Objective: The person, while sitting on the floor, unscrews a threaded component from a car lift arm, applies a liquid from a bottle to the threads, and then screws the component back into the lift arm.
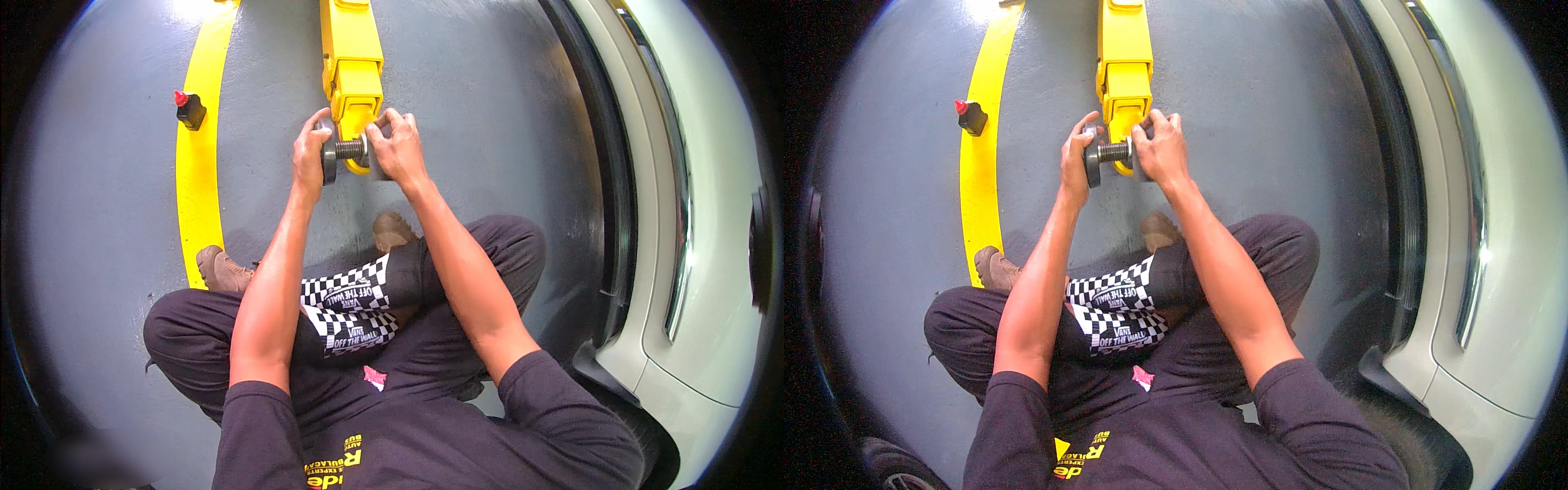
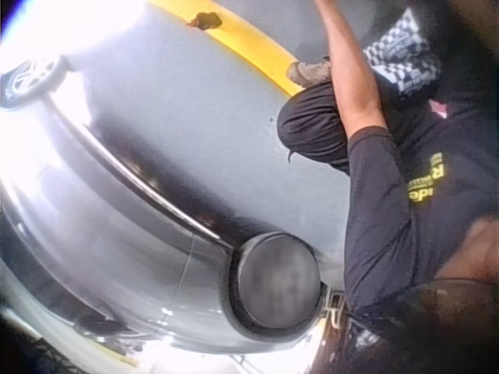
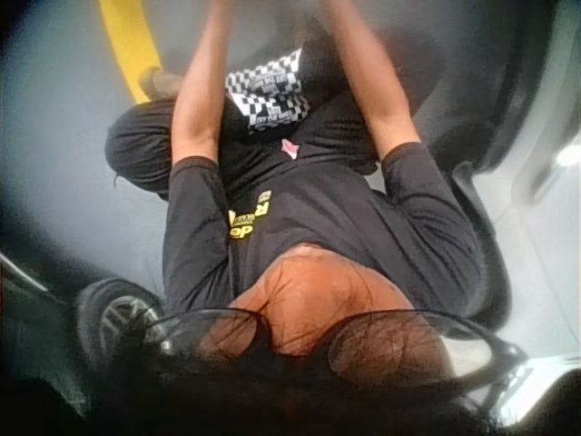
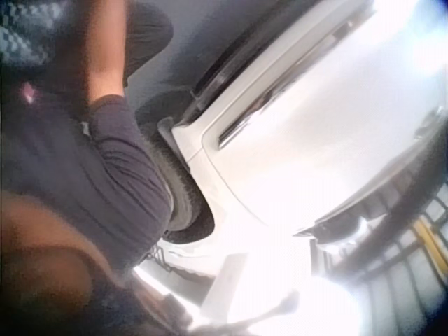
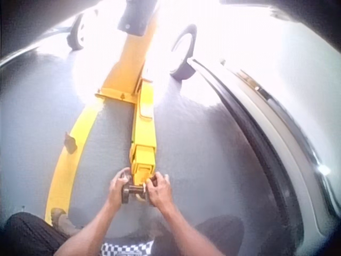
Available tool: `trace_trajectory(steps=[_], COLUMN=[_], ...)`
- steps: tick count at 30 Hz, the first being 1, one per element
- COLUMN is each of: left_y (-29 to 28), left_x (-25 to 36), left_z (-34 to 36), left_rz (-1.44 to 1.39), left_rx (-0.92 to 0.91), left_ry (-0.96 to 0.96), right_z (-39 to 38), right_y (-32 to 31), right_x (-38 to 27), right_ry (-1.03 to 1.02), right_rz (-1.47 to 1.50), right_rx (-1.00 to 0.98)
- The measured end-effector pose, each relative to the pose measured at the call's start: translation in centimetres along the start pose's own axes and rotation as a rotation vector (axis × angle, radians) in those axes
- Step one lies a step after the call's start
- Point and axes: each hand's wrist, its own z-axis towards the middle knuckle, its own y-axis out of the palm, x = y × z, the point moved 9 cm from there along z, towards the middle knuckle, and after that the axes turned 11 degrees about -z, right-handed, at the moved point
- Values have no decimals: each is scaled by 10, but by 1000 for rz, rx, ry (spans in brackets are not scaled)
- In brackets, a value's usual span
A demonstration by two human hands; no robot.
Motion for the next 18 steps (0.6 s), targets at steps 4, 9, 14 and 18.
trace_trajectory(steps=[4,9,14,18], left_y=[-9,7,-14,1], left_x=[7,3,1,1], left_z=[-9,2,-2,-2], left_rz=[8,-10,30,-16], left_rx=[34,21,39,21], left_ry=[17,12,3,27], right_z=[-16,18,-17,1], right_y=[-2,2,0,2], right_x=[-17,7,-18,-1], right_ry=[86,105,46,71], right_rz=[-21,-5,-39,-72], right_rx=[-60,-52,-47,-65])
